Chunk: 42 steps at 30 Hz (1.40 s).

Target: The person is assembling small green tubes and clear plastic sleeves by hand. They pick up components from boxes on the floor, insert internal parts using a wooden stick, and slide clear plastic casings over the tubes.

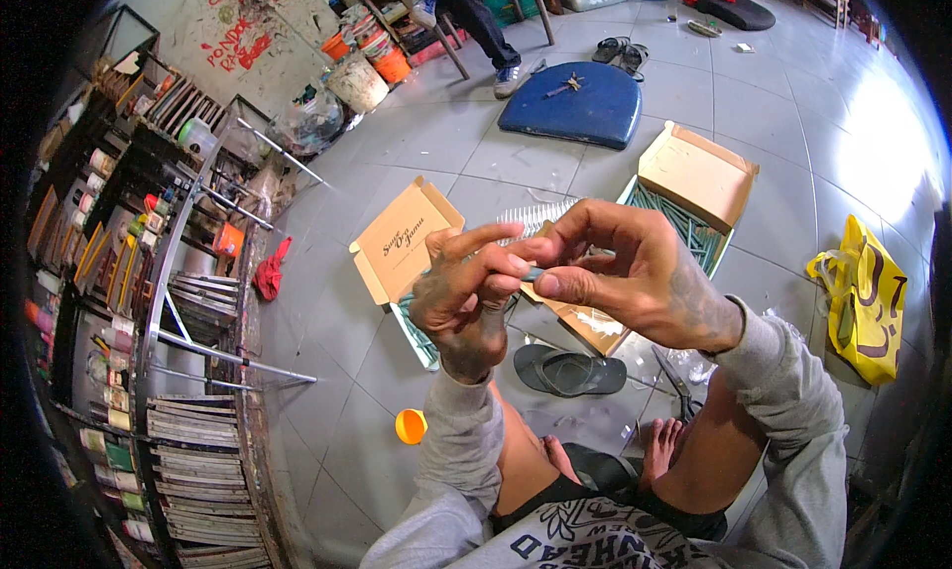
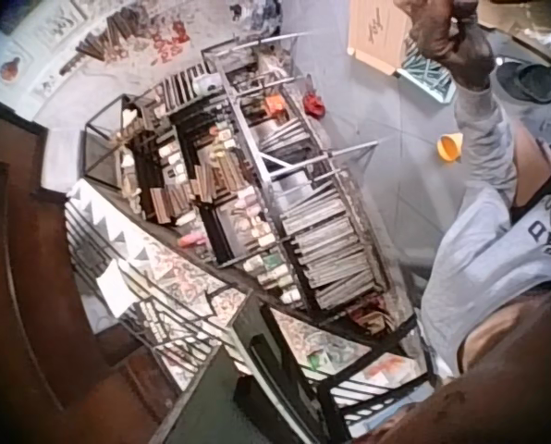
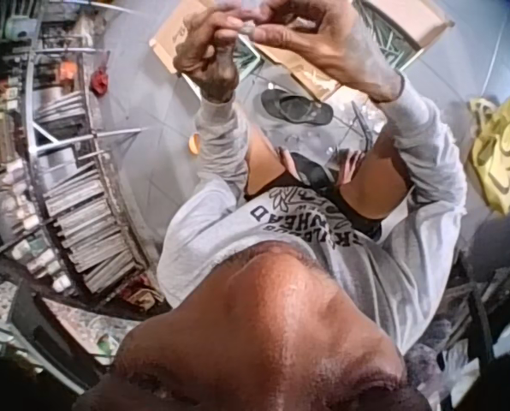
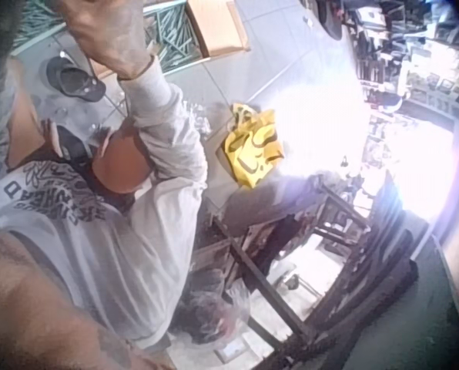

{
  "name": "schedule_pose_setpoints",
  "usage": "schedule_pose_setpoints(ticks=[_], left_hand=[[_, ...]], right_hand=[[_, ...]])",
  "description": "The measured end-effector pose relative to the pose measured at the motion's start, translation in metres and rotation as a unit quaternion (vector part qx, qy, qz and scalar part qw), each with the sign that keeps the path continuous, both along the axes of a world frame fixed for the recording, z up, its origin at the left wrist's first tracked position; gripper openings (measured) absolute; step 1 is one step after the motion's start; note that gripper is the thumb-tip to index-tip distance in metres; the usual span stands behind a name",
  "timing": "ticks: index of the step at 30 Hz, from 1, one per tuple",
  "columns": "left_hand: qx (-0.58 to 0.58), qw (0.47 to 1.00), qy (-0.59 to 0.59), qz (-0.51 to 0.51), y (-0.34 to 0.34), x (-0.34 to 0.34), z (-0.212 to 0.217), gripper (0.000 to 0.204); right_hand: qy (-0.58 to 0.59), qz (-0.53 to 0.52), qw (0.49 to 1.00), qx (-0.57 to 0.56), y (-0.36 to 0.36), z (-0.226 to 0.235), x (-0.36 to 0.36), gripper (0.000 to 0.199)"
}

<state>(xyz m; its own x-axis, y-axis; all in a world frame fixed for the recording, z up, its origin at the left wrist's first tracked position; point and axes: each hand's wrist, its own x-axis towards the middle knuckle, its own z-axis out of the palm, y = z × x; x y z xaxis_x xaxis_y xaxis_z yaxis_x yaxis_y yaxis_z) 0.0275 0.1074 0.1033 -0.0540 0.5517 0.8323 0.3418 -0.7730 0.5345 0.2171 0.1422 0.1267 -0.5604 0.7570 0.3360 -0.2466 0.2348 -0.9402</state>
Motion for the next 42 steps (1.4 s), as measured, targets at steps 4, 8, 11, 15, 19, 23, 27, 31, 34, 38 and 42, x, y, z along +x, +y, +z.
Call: schedule_pose_setpoints(ticks=[4,8,11,15,19,23,27,31,34,38,42], left_hand=[[-0.03,0.997,-0.049,-0.042,0.003,0.008,-0.008,0.021],[-0.034,0.992,-0.093,-0.081,0.0,0.006,-0.008,0.023],[0.005,0.988,-0.124,-0.093,0.006,0.012,-0.006,0.026],[-0.026,0.991,-0.115,-0.062,0.0,0.01,-0.003,0.027],[-0.057,0.993,-0.097,-0.021,-0.009,0.007,0.001,0.02],[-0.063,0.995,-0.082,-0.001,-0.011,0.01,0.006,0.018],[-0.063,0.997,-0.047,0.02,-0.012,0.009,0.003,0.018],[-0.052,0.998,-0.031,0.035,-0.012,0.01,-0.001,0.016],[-0.047,0.998,-0.025,0.039,-0.012,0.011,-0.001,0.017],[-0.069,0.996,-0.05,0.031,-0.01,0.014,0.005,0.017],[-0.067,0.997,-0.015,0.041,-0.009,0.01,0.009,0.017]], right_hand=[[-0.033,0.025,0.997,-0.063,0.0,0.004,0.004,0.027],[0.009,-0.012,1.0,0.026,-0.005,-0.006,-0.003,0.021],[0.026,0.002,0.999,0.018,-0.008,-0.002,-0.003,0.019],[0.042,-0.009,0.999,0.02,-0.01,0.005,0.0,0.025],[0.041,0.013,0.999,0.011,-0.009,0.007,0.004,0.027],[0.02,0.034,0.999,0.016,-0.009,0.004,0.005,0.023],[0.001,0.03,0.999,0.02,-0.012,0.007,0.008,0.019],[-0.048,0.026,0.999,0.0,-0.015,0.015,0.014,0.017],[-0.061,0.011,0.998,0.031,-0.012,0.011,0.015,0.017],[0.005,-0.084,0.989,0.122,-0.012,0.013,0.016,0.02],[-0.055,-0.139,0.951,0.269,-0.004,0.012,0.02,0.023]])
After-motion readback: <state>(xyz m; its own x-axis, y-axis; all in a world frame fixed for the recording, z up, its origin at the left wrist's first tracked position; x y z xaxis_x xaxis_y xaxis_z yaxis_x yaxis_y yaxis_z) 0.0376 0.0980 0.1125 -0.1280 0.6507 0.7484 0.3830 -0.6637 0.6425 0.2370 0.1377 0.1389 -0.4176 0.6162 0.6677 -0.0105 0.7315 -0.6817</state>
